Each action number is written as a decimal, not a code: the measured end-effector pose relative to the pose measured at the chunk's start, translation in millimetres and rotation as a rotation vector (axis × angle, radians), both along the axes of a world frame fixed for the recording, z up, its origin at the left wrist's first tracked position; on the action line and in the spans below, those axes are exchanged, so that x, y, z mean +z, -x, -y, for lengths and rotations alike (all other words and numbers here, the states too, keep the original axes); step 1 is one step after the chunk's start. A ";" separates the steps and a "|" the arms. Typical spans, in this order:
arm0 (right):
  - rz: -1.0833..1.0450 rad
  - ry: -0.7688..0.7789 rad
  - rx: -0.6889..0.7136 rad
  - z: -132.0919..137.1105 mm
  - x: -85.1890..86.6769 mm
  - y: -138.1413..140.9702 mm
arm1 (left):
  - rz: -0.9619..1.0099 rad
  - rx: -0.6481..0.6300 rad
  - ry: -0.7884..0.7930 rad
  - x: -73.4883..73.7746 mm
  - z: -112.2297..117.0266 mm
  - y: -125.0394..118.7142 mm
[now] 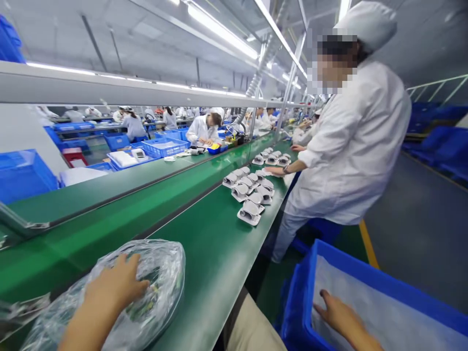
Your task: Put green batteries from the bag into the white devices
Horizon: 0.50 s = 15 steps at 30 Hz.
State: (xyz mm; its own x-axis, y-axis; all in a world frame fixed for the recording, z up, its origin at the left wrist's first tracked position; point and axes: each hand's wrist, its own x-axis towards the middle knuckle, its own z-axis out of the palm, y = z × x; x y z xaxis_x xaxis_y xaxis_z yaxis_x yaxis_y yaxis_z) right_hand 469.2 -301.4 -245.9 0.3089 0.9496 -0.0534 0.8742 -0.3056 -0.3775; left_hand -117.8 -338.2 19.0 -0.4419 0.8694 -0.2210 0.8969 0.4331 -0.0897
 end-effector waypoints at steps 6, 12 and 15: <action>-0.415 -0.379 0.505 -40.3 165.6 134.9 | 0.004 0.169 0.192 9.7 -2.4 10.4; -0.718 -0.512 1.348 -41.9 228.0 328.5 | 0.012 0.099 0.209 29.7 8.0 8.7; -0.636 -0.463 1.768 -39.6 227.4 407.0 | -0.007 0.104 0.116 43.7 17.8 7.8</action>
